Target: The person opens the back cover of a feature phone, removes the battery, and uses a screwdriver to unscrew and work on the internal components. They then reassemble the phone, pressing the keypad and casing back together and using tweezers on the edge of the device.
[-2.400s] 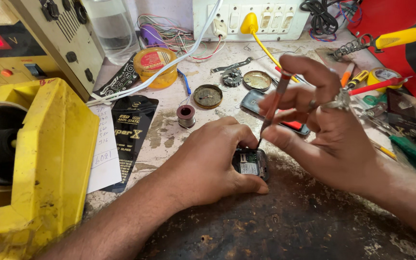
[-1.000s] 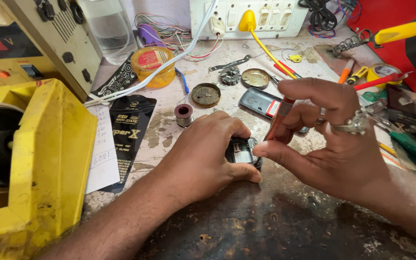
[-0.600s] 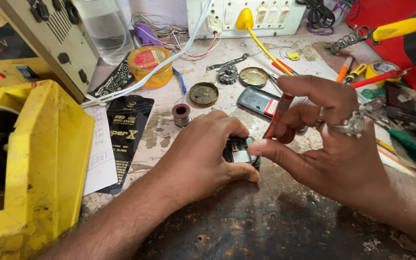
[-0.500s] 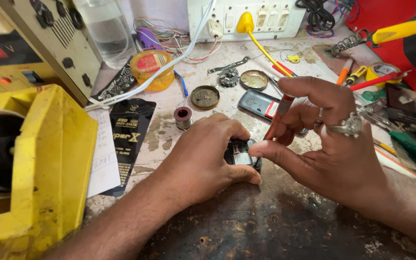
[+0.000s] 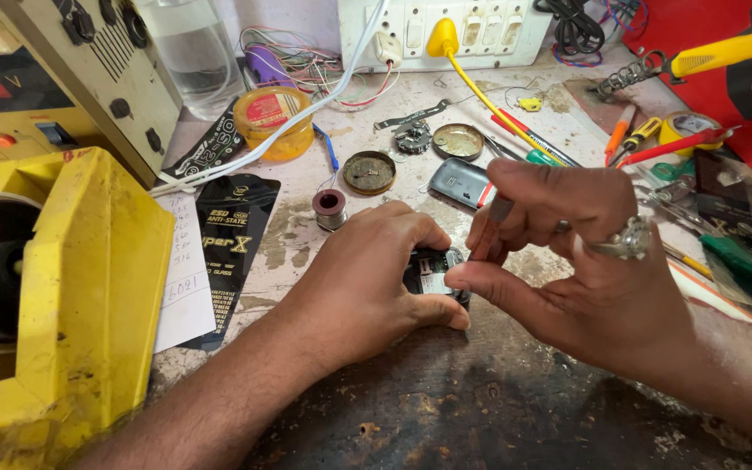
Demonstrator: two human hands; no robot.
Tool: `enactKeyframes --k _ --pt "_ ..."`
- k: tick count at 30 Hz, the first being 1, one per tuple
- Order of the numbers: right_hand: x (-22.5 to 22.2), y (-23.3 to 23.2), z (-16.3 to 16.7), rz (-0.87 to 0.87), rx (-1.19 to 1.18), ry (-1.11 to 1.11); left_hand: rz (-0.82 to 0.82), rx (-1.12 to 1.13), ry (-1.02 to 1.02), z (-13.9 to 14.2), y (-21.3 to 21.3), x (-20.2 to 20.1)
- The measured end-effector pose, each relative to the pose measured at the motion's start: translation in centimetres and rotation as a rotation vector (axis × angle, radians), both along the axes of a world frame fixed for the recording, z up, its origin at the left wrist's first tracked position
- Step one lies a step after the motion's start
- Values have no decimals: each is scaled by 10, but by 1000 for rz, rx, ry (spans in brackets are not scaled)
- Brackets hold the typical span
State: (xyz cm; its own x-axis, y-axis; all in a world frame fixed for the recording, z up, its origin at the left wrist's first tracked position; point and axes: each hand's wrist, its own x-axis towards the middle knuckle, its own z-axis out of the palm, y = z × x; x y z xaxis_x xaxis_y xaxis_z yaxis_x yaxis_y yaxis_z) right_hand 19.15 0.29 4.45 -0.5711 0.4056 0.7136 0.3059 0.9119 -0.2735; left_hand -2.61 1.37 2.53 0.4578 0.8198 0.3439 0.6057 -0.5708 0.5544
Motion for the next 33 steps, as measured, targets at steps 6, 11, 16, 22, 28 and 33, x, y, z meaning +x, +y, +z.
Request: enactKeyframes --k 6,11,16,22,28,33 --pt "5 8 -8 42 -135 54 11 -8 10 1 0 2" --pt "8 10 -14 49 -144 70 18 3 13 1 -1 3" --pt "7 6 -17 47 -136 60 29 -1 10 0 0 4" --pt "7 2 -15 80 -224 103 37 7 -9 -1 0 5" --pt "6 0 -14 95 -258 113 56 27 -24 -3 -1 7" --pt "5 0 -11 93 -271 105 59 27 -26 -4 -1 6"
